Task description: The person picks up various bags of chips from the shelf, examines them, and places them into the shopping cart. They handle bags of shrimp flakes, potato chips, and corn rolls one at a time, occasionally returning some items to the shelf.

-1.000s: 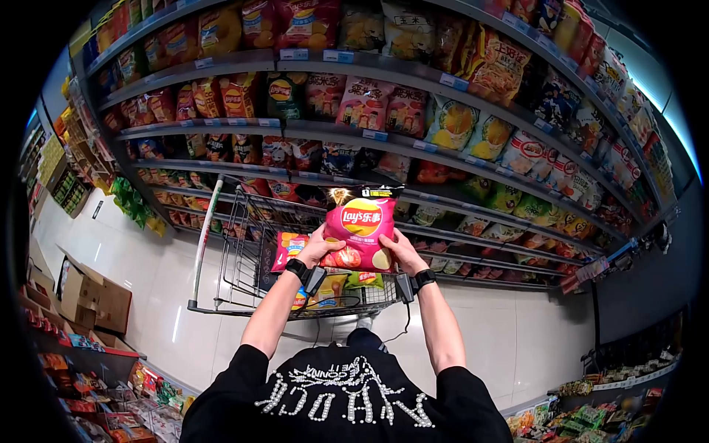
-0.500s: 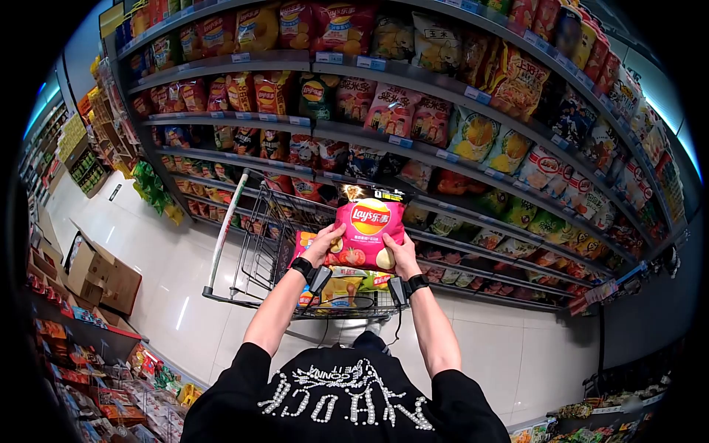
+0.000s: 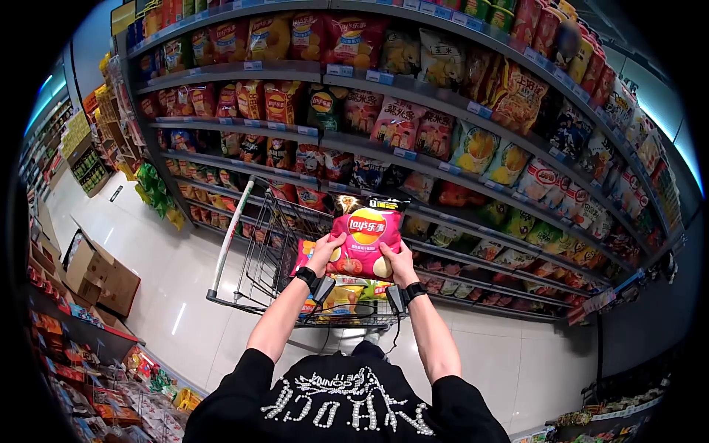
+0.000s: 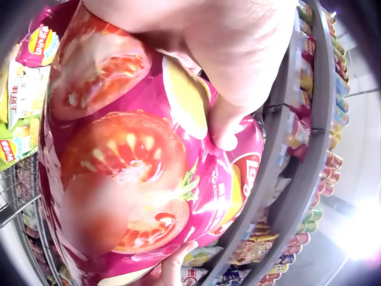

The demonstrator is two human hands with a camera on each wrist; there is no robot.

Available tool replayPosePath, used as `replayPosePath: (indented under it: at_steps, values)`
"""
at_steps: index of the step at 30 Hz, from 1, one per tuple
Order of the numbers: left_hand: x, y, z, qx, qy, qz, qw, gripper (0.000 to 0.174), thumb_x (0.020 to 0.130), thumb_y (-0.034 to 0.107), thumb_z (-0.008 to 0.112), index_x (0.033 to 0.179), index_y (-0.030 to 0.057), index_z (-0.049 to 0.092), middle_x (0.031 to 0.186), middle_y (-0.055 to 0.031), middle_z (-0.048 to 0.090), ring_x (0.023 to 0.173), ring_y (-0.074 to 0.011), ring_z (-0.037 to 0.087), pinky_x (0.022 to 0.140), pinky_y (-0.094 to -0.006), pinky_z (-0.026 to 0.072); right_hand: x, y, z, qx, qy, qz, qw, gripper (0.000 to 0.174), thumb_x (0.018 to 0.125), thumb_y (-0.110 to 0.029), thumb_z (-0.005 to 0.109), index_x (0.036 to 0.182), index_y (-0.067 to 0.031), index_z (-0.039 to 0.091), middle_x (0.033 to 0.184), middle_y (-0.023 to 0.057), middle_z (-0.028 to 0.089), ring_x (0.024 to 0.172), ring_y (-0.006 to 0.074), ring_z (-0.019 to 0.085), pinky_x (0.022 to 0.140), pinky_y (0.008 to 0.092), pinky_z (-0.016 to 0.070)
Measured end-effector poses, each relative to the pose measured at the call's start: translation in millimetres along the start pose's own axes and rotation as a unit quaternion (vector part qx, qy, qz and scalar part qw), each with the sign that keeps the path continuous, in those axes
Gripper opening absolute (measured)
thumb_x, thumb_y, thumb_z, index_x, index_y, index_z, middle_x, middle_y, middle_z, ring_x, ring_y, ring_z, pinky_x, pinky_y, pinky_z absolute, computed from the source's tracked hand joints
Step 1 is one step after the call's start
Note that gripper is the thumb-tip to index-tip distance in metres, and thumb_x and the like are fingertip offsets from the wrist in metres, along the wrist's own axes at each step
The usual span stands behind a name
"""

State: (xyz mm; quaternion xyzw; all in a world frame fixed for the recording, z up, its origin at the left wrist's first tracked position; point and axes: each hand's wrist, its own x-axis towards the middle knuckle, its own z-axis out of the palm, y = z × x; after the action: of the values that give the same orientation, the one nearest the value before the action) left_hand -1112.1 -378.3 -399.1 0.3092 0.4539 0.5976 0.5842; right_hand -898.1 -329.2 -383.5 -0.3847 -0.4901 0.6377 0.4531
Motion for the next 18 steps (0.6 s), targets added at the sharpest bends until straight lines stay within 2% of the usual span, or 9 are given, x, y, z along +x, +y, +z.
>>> replayPosePath:
  at_steps: [5,8,10,11,12,14,15,16,18]
  values:
    - [-3.1,9.7,-2.8,-0.022,0.010,0.016,1.000,0.029,0.086,0.028,0.064,0.101,0.0032,0.060,0.097,-0.0042,0.065,0.083,-0.0107,0.062,0.074,-0.0253,0.0489,3.0,-8.6,9.9,-0.001,-0.012,-0.004,1.000,0.038,0.084,-0.015,0.067,0.118,-0.0046,0.052,0.110,0.0063,0.061,0.096,0.0158,0.059,0.084,0.0311,0.0486]
    - [10.7,6.6,-12.4,-0.029,0.015,0.028,0.999,0.028,0.087,0.027,0.063,0.100,0.0028,0.061,0.095,-0.0040,0.065,0.082,-0.0111,0.063,0.074,-0.0255,0.0491,8.3,-17.5,20.5,-0.036,-0.030,-0.011,0.999,0.049,0.083,-0.016,0.067,0.125,-0.0046,0.045,0.118,0.0078,0.056,0.103,0.0169,0.056,0.088,0.0315,0.0464]
    - [16.5,17.8,-14.3,-0.001,0.036,0.036,0.999,0.030,0.087,0.028,0.063,0.101,0.0022,0.062,0.096,-0.0047,0.066,0.082,-0.0115,0.063,0.073,-0.0256,0.0487,7.3,-32.5,36.6,-0.017,-0.016,-0.016,1.000,0.066,0.082,-0.015,0.069,0.135,-0.0063,0.031,0.128,0.0106,0.048,0.113,0.0188,0.049,0.094,0.0328,0.0429]
    - [21.0,25.0,-15.7,0.001,0.035,0.049,0.998,0.030,0.087,0.029,0.063,0.101,0.0023,0.062,0.096,-0.0049,0.066,0.083,-0.0114,0.063,0.074,-0.0256,0.0485,12.2,-38.9,40.8,-0.062,-0.047,-0.046,0.996,0.084,0.078,-0.014,0.072,0.142,-0.0095,0.017,0.136,0.0125,0.038,0.120,0.0211,0.043,0.098,0.0341,0.0397]
    - [25.3,35.1,-15.8,0.004,0.034,0.063,0.997,0.031,0.087,0.030,0.062,0.100,0.0023,0.062,0.097,-0.0050,0.066,0.083,-0.0113,0.062,0.075,-0.0255,0.0483,20.1,-42.3,45.5,-0.126,-0.067,-0.109,0.984,0.096,0.074,-0.008,0.074,0.144,-0.0129,0.009,0.138,0.0127,0.035,0.122,0.0218,0.041,0.099,0.0348,0.0388]
    - [25.4,68.4,-9.4,0.015,0.045,0.071,0.996,0.035,0.085,0.032,0.064,0.101,0.0004,0.064,0.097,-0.0040,0.066,0.083,-0.0104,0.060,0.075,-0.0254,0.0458,17.9,-68.5,71.5,-0.069,-0.146,-0.139,0.977,0.104,0.071,-0.003,0.074,0.145,-0.0150,0.002,0.139,0.0124,0.033,0.123,0.0214,0.040,0.100,0.0360,0.0384]
    - [28.9,83.3,-8.8,0.014,0.038,0.078,0.996,0.035,0.085,0.032,0.064,0.101,0.0003,0.064,0.096,-0.0039,0.066,0.083,-0.0102,0.060,0.075,-0.0254,0.0458,31.1,-72.5,75.7,-0.097,-0.147,-0.183,0.967,0.109,0.072,0.004,0.071,0.145,-0.0145,-0.008,0.131,0.0148,0.041,0.106,0.0175,0.053,0.087,0.0333,0.0472]
    - [33.7,97.6,-9.2,0.013,0.033,0.086,0.996,0.035,0.086,0.032,0.063,0.101,0.0001,0.064,0.096,-0.0039,0.066,0.083,-0.0100,0.060,0.075,-0.0254,0.0458,38.2,-83.7,79.3,-0.105,-0.151,-0.142,0.973,0.106,0.074,0.004,0.069,0.145,-0.0185,-0.007,0.123,0.0134,0.049,0.079,0.0109,0.058,0.069,0.0255,0.0501]
    - [40.3,129.6,-3.7,0.018,0.054,0.113,0.992,0.037,0.087,0.034,0.062,0.100,-0.0004,0.063,0.095,-0.0034,0.066,0.084,-0.0100,0.059,0.075,-0.0261,0.0454,58.6,-102.9,98.7,-0.082,-0.147,-0.187,0.968,0.103,0.077,0.005,0.066,0.145,-0.0211,-0.006,0.106,0.0091,0.058,0.060,0.0045,0.051,0.054,0.0203,0.0449]
